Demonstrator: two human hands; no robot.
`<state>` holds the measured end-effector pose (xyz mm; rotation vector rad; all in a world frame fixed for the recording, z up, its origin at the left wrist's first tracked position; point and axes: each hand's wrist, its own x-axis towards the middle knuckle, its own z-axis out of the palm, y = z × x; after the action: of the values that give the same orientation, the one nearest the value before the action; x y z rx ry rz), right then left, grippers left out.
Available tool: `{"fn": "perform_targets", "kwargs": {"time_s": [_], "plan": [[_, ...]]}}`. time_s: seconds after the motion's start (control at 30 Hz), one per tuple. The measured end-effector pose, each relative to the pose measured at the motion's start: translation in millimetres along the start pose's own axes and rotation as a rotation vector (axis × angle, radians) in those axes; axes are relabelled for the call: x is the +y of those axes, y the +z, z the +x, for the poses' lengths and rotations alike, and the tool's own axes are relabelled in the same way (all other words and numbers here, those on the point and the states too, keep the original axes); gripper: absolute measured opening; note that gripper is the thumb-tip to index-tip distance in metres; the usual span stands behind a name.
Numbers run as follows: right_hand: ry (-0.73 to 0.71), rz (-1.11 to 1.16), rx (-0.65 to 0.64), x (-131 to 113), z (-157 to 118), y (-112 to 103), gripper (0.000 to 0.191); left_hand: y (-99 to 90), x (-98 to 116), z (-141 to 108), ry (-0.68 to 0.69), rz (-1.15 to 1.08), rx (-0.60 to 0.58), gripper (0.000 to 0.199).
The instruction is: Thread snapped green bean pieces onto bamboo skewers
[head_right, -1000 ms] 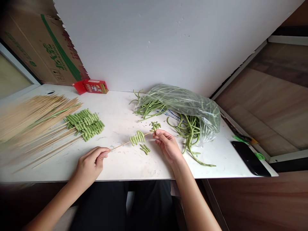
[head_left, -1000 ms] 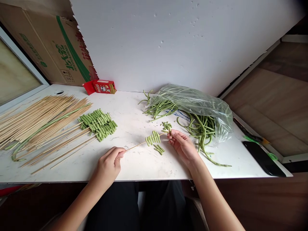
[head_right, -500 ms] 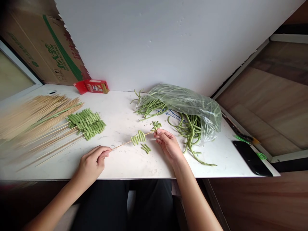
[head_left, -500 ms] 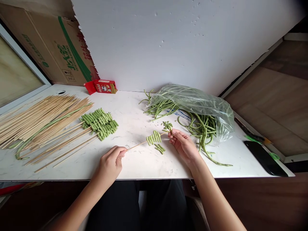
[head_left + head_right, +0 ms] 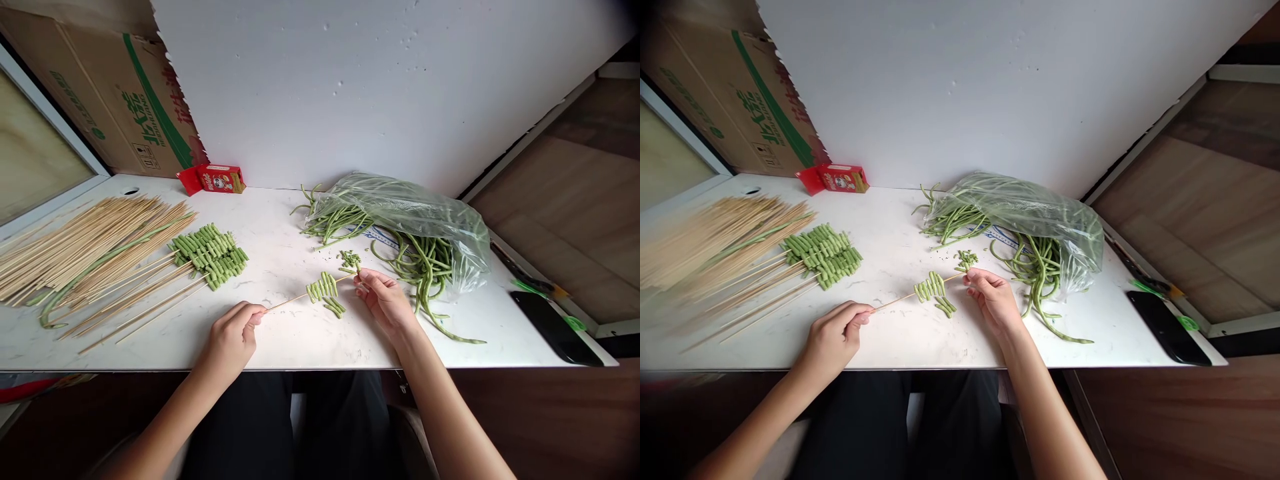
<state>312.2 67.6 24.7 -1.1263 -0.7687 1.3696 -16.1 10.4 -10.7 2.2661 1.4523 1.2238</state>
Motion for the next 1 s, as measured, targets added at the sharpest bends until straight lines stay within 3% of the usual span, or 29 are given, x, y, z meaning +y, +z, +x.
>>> {"fn": "perform_targets", "kwargs": {"time_s": [0.3,1.0], "plan": [[-0.022,-0.016,0.035,0.8,-1.0,2.6,0.03,-1.0,2.7,2.5,0.013,-0.006,0.012,0.028],[-0.016,0.005,-0.059,-1.8,-7.3,9.8,0.026,-3.1,7.8,6.1,-0.01,-0.028,0.027,0.028]]}}
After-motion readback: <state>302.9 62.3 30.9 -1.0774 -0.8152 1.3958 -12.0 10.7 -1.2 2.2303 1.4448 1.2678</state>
